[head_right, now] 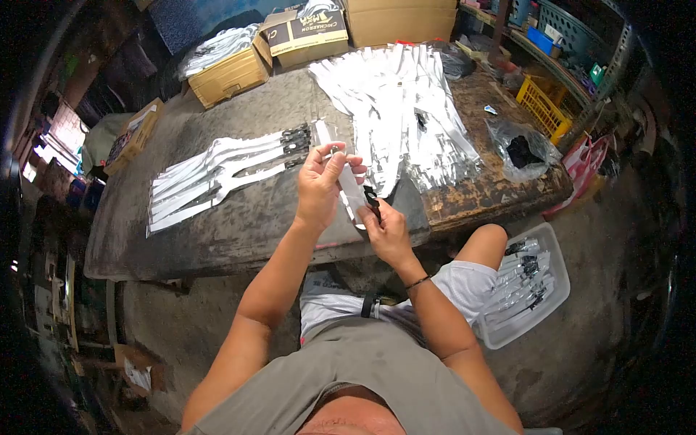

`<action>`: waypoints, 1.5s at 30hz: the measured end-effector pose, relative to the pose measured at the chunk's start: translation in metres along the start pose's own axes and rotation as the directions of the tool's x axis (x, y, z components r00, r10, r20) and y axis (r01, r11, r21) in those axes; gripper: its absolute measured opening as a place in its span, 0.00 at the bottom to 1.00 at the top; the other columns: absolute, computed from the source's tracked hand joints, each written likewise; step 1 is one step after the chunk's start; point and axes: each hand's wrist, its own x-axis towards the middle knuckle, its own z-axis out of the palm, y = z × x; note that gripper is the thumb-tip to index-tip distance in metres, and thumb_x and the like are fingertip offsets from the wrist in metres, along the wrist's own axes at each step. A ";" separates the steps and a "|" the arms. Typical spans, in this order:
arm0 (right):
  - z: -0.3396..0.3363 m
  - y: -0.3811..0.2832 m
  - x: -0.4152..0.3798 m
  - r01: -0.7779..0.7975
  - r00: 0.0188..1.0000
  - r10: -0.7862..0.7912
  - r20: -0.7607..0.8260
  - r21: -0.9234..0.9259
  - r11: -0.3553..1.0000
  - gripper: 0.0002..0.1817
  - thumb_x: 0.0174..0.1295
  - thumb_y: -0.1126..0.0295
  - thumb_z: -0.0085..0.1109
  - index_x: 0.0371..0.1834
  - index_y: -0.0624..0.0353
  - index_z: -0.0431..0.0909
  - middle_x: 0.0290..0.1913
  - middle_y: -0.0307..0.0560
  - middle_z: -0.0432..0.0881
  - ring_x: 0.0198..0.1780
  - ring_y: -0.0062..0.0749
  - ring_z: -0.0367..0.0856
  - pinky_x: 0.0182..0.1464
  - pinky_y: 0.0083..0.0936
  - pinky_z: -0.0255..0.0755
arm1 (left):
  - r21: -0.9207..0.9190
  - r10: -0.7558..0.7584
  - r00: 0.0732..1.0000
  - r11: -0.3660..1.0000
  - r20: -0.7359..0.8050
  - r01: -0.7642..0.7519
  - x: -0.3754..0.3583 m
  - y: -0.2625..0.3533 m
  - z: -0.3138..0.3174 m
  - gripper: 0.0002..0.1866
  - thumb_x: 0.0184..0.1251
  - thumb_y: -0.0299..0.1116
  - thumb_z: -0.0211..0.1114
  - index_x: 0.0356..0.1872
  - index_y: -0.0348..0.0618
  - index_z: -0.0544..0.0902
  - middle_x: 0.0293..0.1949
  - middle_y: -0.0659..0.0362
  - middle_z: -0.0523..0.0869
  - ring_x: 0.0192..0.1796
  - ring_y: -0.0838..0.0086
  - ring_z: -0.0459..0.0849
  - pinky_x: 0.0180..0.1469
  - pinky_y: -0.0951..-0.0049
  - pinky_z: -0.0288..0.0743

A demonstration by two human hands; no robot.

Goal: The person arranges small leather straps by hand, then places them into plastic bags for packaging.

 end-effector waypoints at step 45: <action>-0.074 -0.089 0.056 0.025 1.000 -0.025 -0.007 0.051 0.998 0.10 0.63 0.68 0.66 0.34 0.64 0.80 0.29 0.35 0.80 0.29 0.15 0.75 0.33 0.18 0.72 | 0.125 -0.164 0.904 0.984 0.394 0.124 0.000 -0.008 0.054 0.28 0.74 0.31 0.56 0.71 0.36 0.60 0.56 0.51 0.77 0.51 0.72 0.81 0.51 0.71 0.79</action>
